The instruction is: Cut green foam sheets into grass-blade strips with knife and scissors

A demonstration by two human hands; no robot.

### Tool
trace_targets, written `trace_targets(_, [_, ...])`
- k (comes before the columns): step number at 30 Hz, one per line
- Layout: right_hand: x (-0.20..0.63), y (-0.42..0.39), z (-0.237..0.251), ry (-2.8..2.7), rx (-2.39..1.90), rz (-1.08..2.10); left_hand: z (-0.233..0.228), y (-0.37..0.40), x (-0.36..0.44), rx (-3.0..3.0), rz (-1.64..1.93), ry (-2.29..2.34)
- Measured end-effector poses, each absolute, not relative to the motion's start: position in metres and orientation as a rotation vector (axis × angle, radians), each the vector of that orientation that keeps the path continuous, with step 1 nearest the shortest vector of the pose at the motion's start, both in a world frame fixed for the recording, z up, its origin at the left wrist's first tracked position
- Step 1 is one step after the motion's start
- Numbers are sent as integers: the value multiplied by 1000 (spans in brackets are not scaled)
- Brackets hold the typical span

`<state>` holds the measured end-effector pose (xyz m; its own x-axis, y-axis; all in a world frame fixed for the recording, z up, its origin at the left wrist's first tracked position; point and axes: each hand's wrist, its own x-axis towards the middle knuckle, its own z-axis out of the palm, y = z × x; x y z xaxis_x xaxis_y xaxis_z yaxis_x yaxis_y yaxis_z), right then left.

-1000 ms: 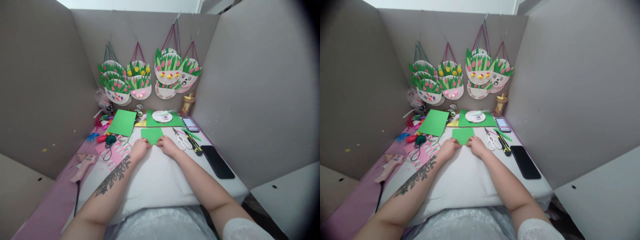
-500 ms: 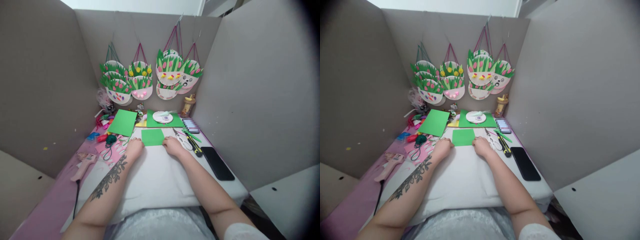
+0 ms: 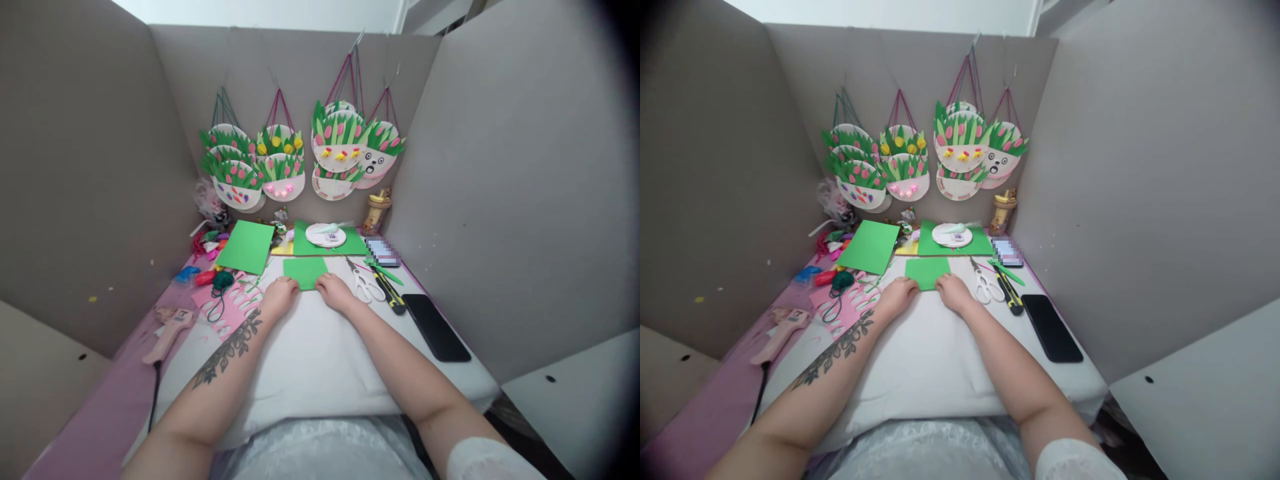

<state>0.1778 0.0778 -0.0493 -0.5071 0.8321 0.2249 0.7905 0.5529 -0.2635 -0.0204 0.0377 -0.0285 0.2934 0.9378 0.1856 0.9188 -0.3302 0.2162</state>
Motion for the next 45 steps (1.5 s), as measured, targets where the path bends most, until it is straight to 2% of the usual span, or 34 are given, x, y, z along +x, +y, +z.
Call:
trace_targets(11, [184,83,-50,-2222,-1763,80,-29,40,-23,2266,393,2196])
trace_targets(13, [185,82,-49,-2244,-1732,108,-28,40,-24,2347,434,2107])
trace_targets(17, [190,81,-49,-2292,-1618,154,-29,40,-25,2552,434,1621])
trace_targets(20, [203,82,-41,-2236,-1595,158,-32,40,-21,2539,478,1595])
trace_targets(25, [257,84,-20,-1859,-2036,33,-32,41,-16,2423,524,1756])
trace_targets(30, [298,90,-23,-1666,-2403,191,-30,45,-26,2406,487,1800])
trace_targets(38, [307,100,-28,-1725,-2308,242,-26,44,-35,2437,447,1854])
trace_targets(45, [293,82,-16,-1954,-1712,389,-31,47,-35,2370,524,1814])
